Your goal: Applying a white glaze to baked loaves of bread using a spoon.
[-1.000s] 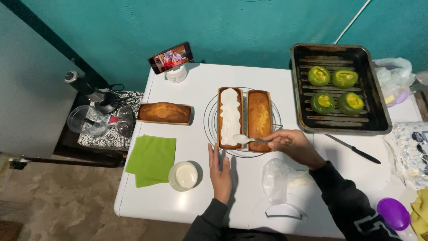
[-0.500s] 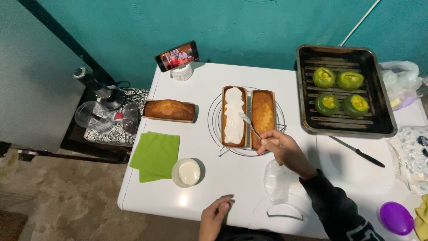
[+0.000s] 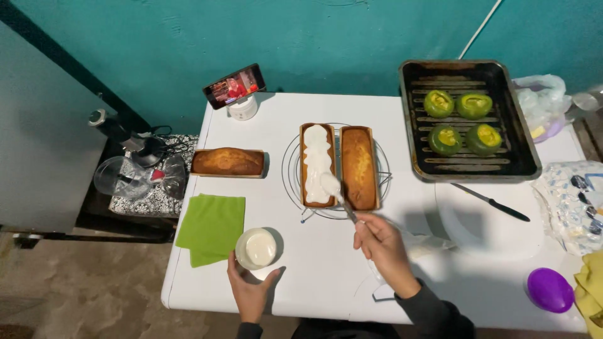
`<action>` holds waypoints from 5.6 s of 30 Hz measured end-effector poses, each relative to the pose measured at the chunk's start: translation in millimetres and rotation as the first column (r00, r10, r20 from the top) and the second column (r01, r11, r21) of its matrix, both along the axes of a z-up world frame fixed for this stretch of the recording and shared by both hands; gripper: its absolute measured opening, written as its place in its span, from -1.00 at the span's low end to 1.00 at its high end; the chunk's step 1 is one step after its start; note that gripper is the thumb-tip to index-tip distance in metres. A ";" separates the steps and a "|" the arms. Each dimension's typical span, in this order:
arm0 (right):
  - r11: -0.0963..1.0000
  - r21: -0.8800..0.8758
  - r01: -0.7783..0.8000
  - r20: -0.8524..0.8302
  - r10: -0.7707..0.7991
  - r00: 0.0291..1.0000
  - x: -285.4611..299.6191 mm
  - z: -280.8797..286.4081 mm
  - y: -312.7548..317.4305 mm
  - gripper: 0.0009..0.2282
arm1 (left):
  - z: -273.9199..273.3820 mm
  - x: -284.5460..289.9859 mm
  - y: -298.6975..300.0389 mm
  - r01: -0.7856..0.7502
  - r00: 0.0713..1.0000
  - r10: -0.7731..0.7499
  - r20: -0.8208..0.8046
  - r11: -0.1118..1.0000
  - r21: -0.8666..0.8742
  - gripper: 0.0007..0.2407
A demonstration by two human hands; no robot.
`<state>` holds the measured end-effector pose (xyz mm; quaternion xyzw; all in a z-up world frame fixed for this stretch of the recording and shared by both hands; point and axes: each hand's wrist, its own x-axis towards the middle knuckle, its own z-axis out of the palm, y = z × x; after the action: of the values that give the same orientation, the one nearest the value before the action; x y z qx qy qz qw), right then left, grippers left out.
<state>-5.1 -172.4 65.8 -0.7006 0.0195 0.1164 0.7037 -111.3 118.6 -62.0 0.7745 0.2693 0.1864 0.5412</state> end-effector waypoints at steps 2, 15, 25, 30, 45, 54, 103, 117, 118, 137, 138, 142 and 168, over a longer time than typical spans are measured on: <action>0.999 0.048 0.007 -0.045 -0.005 0.999 -15.2 -9.1 6.9 -0.75 | 2.1 9.8 0.9 0.018 1.000 -0.018 0.014 1.000 0.005 0.00; 0.967 0.250 -0.059 -0.124 0.092 0.988 -62.9 -26.2 33.7 -0.77 | 4.4 5.7 -30.0 0.010 0.997 -0.002 -0.079 0.994 0.106 0.06; 0.943 0.315 -0.112 -0.171 0.172 0.970 -74.5 -36.7 48.2 -0.83 | -36.5 -5.4 28.2 0.343 0.936 -0.347 -0.058 0.937 -0.073 -0.17; 0.935 0.348 -0.070 -0.132 0.123 0.984 -75.6 -34.8 41.1 -0.84 | -23.7 40.4 75.0 0.140 0.984 -0.173 -0.042 0.896 -0.422 -0.57; 0.932 0.319 0.174 -0.120 -0.143 0.982 -79.9 -50.6 -10.3 -0.83 | 4.3 285.0 -8.8 0.376 0.826 -0.500 0.260 0.146 -0.915 -0.41; 0.894 0.335 0.299 -0.138 -0.268 0.954 -54.9 -37.0 -43.4 -0.82 | -27.3 284.0 -21.4 0.306 0.916 -0.328 0.230 0.202 -0.931 -0.50; 0.564 -0.826 0.017 0.360 0.503 0.785 185.9 108.1 48.1 -0.88 | 69.5 210.1 -37.8 0.361 0.928 -0.365 0.077 0.827 -0.432 -0.59; 0.409 -0.907 -0.101 0.090 0.422 0.902 191.0 121.3 56.7 -0.83 | 64.4 210.2 -34.9 0.324 0.941 -0.322 0.105 0.761 -0.562 -0.61; 0.408 -0.907 -0.105 0.087 0.426 0.901 191.8 118.1 55.1 -0.83 | 65.6 209.8 -35.3 0.320 0.942 -0.319 0.103 0.762 -0.563 -0.61; 0.335 -0.908 -0.251 -0.064 0.480 0.875 208.5 130.1 62.4 -0.81 | 82.7 213.4 -37.1 0.267 0.954 -0.293 0.061 0.742 -0.615 -0.61; 0.355 -0.905 -0.234 -0.024 0.507 0.862 208.8 126.7 60.2 -0.80 | 85.7 213.8 -36.9 0.258 0.953 -0.300 0.044 0.730 -0.633 -0.62; 0.338 -0.901 -0.272 -0.093 0.461 0.883 211.6 142.0 70.2 -0.79 | 77.0 212.9 -37.6 0.226 0.957 -0.289 0.018 0.709 -0.668 -0.59; 0.372 -0.881 -0.292 -0.106 0.447 0.888 215.7 142.1 68.0 -0.78 | 79.8 213.5 -35.1 0.232 0.954 -0.301 -0.003 0.740 -0.631 -0.63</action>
<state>210.6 -104.5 207.9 -0.9525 -0.1343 0.1908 0.1958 102.1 83.6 17.8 0.5906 0.2302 -0.0334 0.7727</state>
